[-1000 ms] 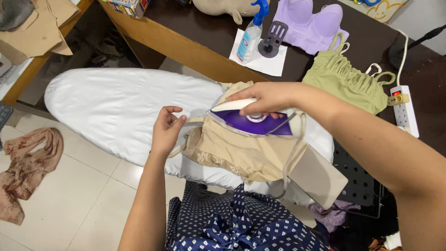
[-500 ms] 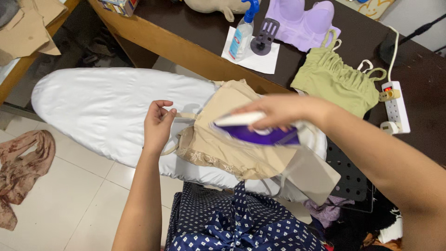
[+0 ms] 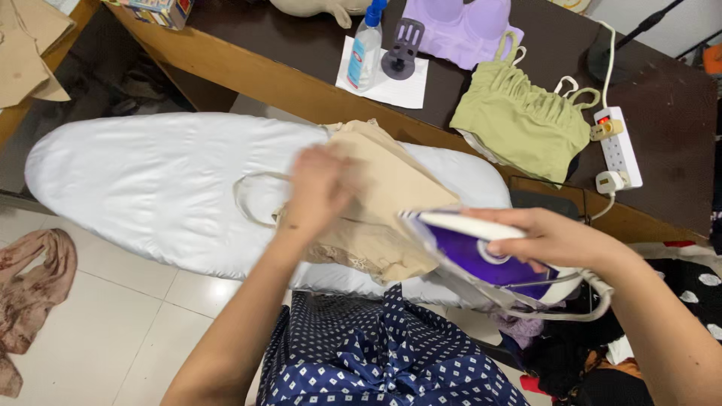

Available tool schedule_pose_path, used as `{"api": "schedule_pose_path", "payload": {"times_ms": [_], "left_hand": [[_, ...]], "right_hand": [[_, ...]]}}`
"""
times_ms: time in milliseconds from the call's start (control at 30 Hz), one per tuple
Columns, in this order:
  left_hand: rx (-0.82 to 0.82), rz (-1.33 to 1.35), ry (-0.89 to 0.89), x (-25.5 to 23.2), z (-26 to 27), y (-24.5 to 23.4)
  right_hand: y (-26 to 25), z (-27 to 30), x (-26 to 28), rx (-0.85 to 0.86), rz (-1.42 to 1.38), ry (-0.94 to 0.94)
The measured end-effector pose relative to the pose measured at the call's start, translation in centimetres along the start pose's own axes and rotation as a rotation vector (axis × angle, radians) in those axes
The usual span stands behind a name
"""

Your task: The person irons an undergarment on an ironing board, turning it over and smoothing different sections with the iron.

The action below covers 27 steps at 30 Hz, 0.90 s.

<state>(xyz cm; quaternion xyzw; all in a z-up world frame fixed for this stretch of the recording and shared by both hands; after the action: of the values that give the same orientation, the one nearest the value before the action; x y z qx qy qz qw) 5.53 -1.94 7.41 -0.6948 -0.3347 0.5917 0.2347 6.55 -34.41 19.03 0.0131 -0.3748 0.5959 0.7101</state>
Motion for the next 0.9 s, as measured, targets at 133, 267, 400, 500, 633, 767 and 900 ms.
{"api": "schedule_pose_path", "payload": {"times_ms": [133, 267, 400, 500, 633, 767, 900], "left_hand": [[0.044, -0.223, 0.197, -5.8, 0.3, 6.0], [0.25, -0.342, 0.22, -6.8, -2.8, 8.8], [0.423, -0.405, 0.238, -7.0, -6.7, 11.0], [0.276, -0.254, 0.394, -7.5, -7.3, 10.6], [-0.095, 0.238, 0.147, -2.5, -5.9, 3.9], [-0.272, 0.088, -0.334, 5.2, -1.2, -1.5], [-0.056, -0.002, -0.456, 8.3, 2.2, -0.9]], "right_hand": [[-2.4, 3.1, -1.3, -0.275, -0.09, 0.099], [-4.4, 5.2, -3.6, -0.442, -0.083, 0.056], [-4.3, 5.2, -4.6, -0.446, -0.072, -0.134], [-2.8, 4.4, -4.5, -0.295, -0.145, 0.007], [-0.8, 2.7, -1.7, -0.117, -0.106, 0.061], [0.0, 0.7, 1.6, -0.1, -0.034, -0.055], [-0.8, -2.7, 5.2, -0.157, 0.114, -0.112]]}}
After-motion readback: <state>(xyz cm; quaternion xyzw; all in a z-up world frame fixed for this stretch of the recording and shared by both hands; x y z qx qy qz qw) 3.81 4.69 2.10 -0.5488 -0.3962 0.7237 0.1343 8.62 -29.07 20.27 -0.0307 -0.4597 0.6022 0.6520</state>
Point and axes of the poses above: each hand's wrist, its own z-axis away from the middle knuckle, its own y-axis out of the palm, x = y × z, the point moved 5 cm from there along -z, towards the middle knuckle, and after that the axes turned 11 degrees about -y, right-handed, at the moved point
